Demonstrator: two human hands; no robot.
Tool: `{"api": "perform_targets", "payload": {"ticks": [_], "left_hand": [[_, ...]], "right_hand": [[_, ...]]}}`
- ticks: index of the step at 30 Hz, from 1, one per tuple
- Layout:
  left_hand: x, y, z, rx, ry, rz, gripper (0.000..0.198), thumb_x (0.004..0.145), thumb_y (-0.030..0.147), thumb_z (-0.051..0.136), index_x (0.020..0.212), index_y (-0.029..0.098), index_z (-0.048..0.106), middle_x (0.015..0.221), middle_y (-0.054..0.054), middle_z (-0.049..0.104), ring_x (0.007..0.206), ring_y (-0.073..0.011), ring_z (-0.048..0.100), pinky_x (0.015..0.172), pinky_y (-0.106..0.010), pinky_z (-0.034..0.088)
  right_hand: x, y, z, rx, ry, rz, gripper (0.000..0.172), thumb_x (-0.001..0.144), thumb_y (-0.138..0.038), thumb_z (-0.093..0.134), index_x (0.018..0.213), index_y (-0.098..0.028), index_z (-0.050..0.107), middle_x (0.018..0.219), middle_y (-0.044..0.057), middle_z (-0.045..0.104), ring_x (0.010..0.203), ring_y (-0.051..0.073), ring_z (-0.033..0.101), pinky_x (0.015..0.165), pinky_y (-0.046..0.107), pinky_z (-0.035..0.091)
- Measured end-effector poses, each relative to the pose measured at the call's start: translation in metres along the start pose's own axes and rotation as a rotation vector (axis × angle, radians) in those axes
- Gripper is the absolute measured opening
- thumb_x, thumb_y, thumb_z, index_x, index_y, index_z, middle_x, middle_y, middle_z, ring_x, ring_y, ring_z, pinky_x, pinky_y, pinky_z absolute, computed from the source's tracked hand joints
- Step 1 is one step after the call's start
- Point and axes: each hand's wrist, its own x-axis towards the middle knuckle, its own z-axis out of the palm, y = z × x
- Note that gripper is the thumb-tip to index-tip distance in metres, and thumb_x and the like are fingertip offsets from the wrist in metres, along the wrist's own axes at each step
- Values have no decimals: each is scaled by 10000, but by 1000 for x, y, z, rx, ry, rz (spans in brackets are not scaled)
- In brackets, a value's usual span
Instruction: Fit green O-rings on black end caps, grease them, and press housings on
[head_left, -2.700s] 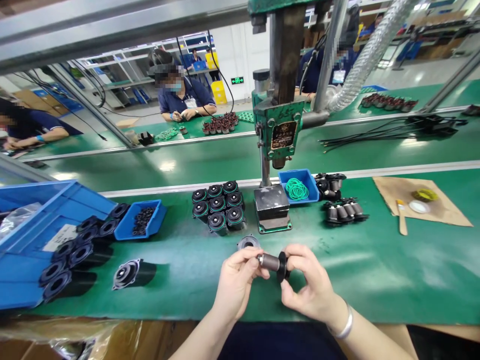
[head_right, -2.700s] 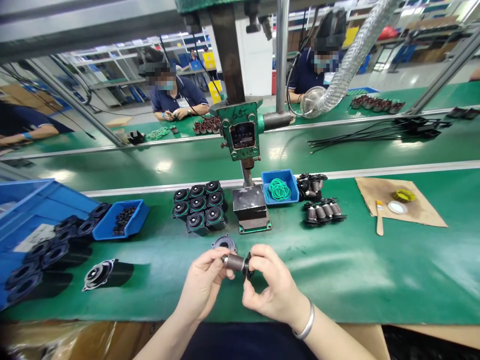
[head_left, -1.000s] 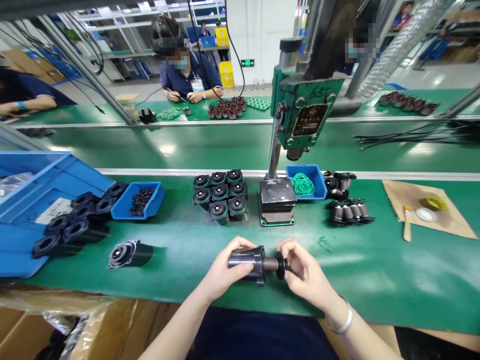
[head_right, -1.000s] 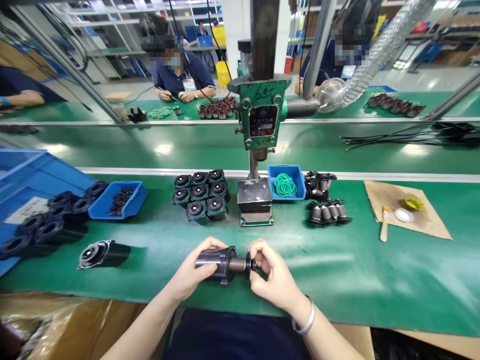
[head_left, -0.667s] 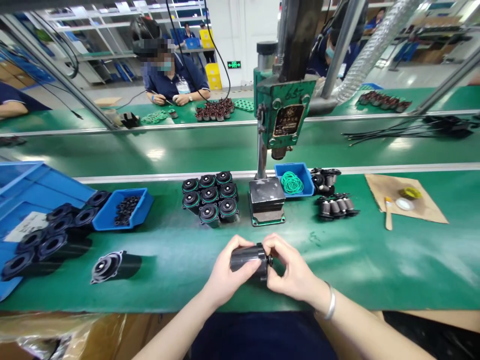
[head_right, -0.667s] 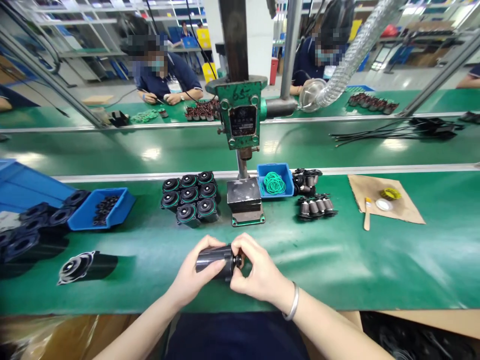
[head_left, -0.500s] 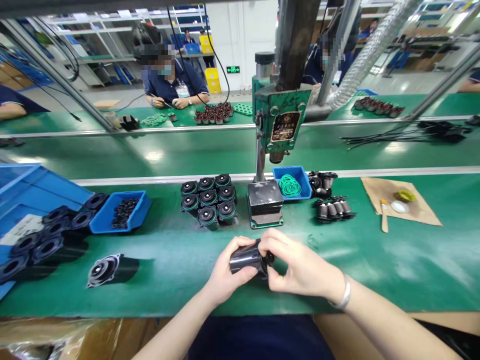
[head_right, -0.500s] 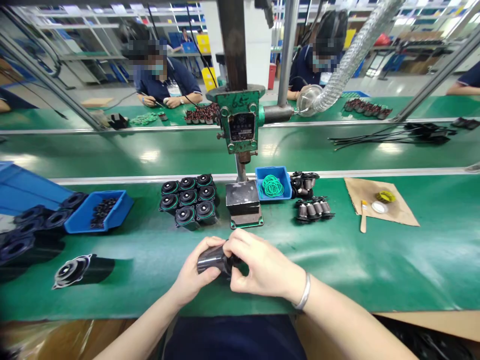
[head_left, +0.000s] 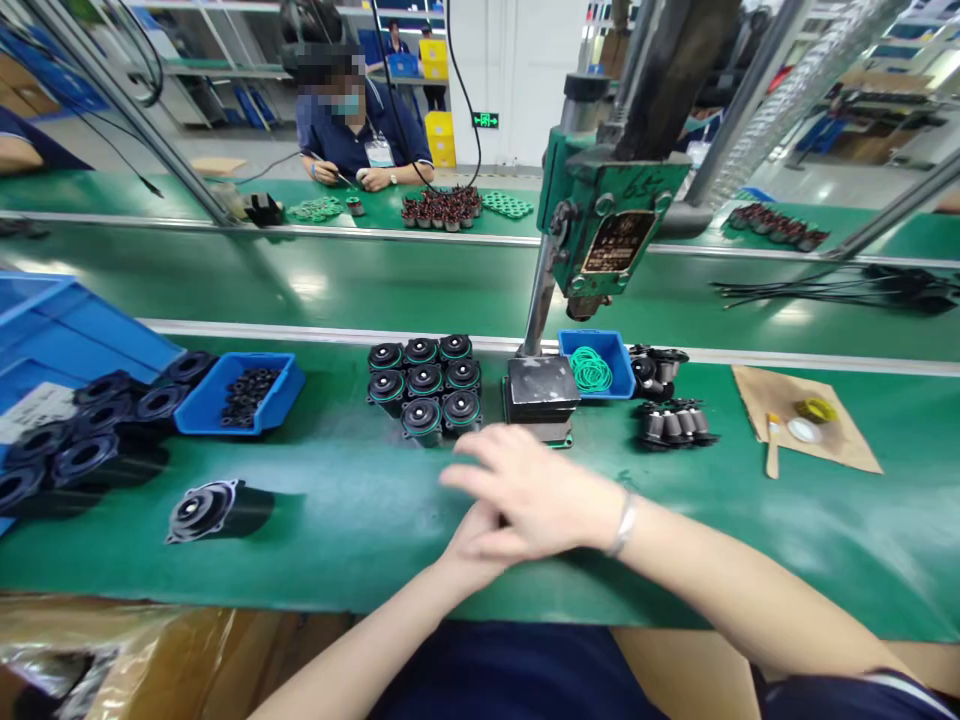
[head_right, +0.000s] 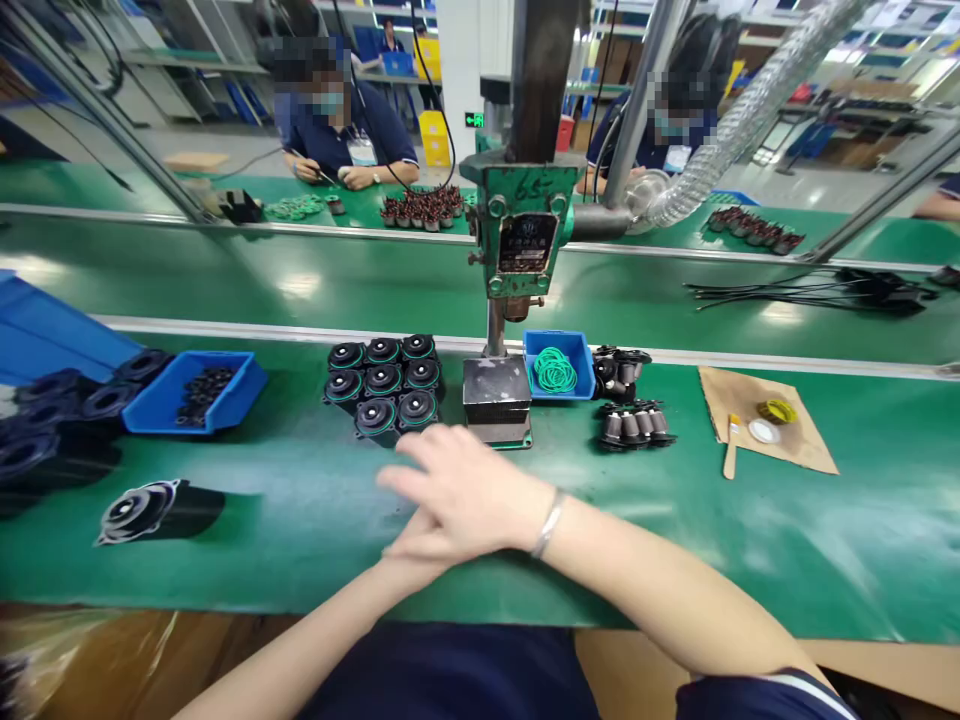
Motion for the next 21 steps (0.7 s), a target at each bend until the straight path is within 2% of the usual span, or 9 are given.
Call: {"api": "perform_targets", "payload": {"ticks": [4,6,9,11,13,15,17,19,21], "left_hand": [[5,-1,20,25,225,-42,458,723,478,773,1149,390,628,1163,72,667,1245,-279,547,996,-432,515],[-1,4,12,24,128,-2,452,722,429,787,1142,371,633,1154,62,673,1221,-276,573,992,-409,523],[-13,11,-10,23,-47,36,541,679,312,827,1173,289,608,1170,2,676,1131,-283,631,978,-417,528],[-17,13,-19,60,-76,11,565,680,260,823,1185,235,570,1162,-42,679,1083,-282,651,957,-435,527],[-17,14,-21,95,-97,-2,577,703,232,807,1207,215,527,1202,-69,666,1119,-280,640,978,-440,509],[-15,14,-18,111,-96,0,592,713,216,803,1222,225,502,1269,-73,639,1193,-274,611,1031,-435,475],[-13,13,-15,118,-83,-3,607,713,207,806,1231,237,490,1311,-67,619,1239,-269,588,1065,-429,449],[-11,14,-13,128,-77,-15,583,717,209,804,1211,241,496,1316,-64,619,1243,-270,588,1065,-430,447],[-10,14,-12,135,-76,-22,579,717,214,802,1207,242,494,1326,-66,616,1242,-274,589,1060,-436,448]], "right_hand": [[9,-1,34,100,-128,-71,618,888,-660,501,1350,-251,540,1348,118,555,1287,316,429,1009,478,405],[4,3,33,244,-95,-30,654,915,-648,459,1407,-220,493,1390,130,543,1331,300,421,1076,478,378],[-21,9,24,555,100,170,570,1010,-534,295,1450,-206,450,1443,103,524,1353,212,455,1145,424,354],[-47,6,28,668,247,323,513,1024,-486,288,1409,-232,512,1427,75,548,1372,201,454,1184,441,316],[-77,0,38,712,407,406,448,1011,-468,356,1273,-240,639,1261,70,662,1284,225,541,1183,490,306],[-106,-8,47,757,623,472,411,998,-437,397,958,-217,742,873,65,722,972,227,664,1036,495,438],[-127,-10,42,781,851,519,475,994,-410,405,635,-200,635,538,26,552,640,188,589,759,417,504],[-135,1,22,676,1012,591,480,998,-386,400,568,-201,508,437,-14,383,500,151,462,606,342,449],[-130,27,-6,330,924,737,418,1014,-359,362,672,-198,542,487,-16,422,505,140,464,604,317,450]]}}
